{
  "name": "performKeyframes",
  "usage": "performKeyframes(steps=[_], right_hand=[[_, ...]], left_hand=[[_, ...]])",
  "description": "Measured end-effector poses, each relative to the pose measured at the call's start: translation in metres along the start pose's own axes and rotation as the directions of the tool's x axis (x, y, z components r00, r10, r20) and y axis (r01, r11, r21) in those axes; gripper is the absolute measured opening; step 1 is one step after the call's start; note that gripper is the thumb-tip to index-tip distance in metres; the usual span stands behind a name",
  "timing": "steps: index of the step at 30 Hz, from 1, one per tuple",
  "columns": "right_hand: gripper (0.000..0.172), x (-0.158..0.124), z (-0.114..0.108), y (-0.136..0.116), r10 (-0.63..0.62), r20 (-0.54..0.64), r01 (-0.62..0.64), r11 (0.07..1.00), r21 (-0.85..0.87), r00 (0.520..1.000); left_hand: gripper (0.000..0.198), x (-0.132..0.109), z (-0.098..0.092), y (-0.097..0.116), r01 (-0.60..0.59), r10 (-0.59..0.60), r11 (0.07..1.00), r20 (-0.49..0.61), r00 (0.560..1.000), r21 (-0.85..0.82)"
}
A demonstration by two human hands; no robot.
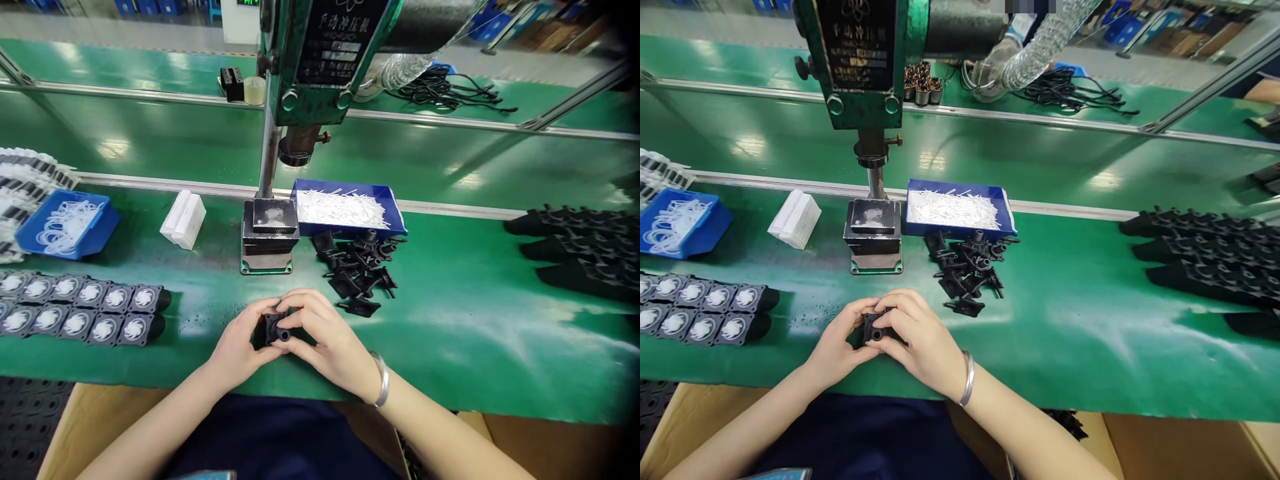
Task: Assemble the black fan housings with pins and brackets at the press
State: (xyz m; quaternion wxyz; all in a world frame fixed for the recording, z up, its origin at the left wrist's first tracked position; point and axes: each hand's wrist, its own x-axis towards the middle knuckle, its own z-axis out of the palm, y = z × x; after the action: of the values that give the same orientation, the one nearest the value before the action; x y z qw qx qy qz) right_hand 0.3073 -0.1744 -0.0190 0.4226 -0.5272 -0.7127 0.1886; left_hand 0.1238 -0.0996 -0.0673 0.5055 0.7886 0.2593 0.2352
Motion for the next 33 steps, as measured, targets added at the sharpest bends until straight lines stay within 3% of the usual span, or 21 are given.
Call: performKeyframes(steps=[6, 14, 20, 24, 27, 29, 31, 33], right_hand=[[0.014, -0.001, -0.001, 0.001, 0.055, 0.049, -0.056, 0.998, 0.035, 0.997], [0.016, 0.0, 0.001, 0.002, 0.071, 0.087, -0.078, 0.994, 0.078, 0.994], [0.014, -0.004, 0.003, 0.004, 0.1, 0.096, -0.108, 0.991, 0.084, 0.99], [0.03, 0.009, -0.023, -0.002, 0.07, 0.09, -0.073, 0.997, 0.03, 0.994], [0.028, 0.04, -0.066, -0.015, -0.039, -0.109, 0.025, 0.991, -0.131, 0.993], [0.022, 0.072, -0.1, -0.028, -0.179, -0.325, 0.097, 0.962, -0.255, 0.929], [0.024, 0.11, -0.134, -0.044, -0.338, -0.503, 0.178, 0.923, -0.341, 0.795], [0.033, 0.15, -0.166, -0.063, -0.448, -0.568, 0.25, 0.884, -0.394, 0.691]], left_hand=[[0.063, 0.0, -0.001, -0.002, -0.037, 0.037, 0.999, 0.011, 0.999, 0.034], [0.059, 0.004, -0.016, 0.009, -0.151, 0.138, 0.971, 0.08, 0.987, 0.187], [0.056, 0.002, -0.013, 0.008, -0.154, 0.149, 0.968, 0.04, 0.988, 0.197], [0.052, 0.013, -0.028, 0.025, -0.263, 0.265, 0.935, 0.021, 0.964, 0.238], [0.041, 0.041, -0.057, 0.053, -0.401, 0.428, 0.864, -0.024, 0.903, 0.304], [0.037, 0.067, -0.077, 0.069, -0.433, 0.486, 0.832, -0.077, 0.871, 0.347], [0.036, 0.097, -0.091, 0.078, -0.414, 0.484, 0.836, -0.128, 0.866, 0.362], [0.037, 0.125, -0.099, 0.079, -0.383, 0.449, 0.865, -0.159, 0.879, 0.325]])
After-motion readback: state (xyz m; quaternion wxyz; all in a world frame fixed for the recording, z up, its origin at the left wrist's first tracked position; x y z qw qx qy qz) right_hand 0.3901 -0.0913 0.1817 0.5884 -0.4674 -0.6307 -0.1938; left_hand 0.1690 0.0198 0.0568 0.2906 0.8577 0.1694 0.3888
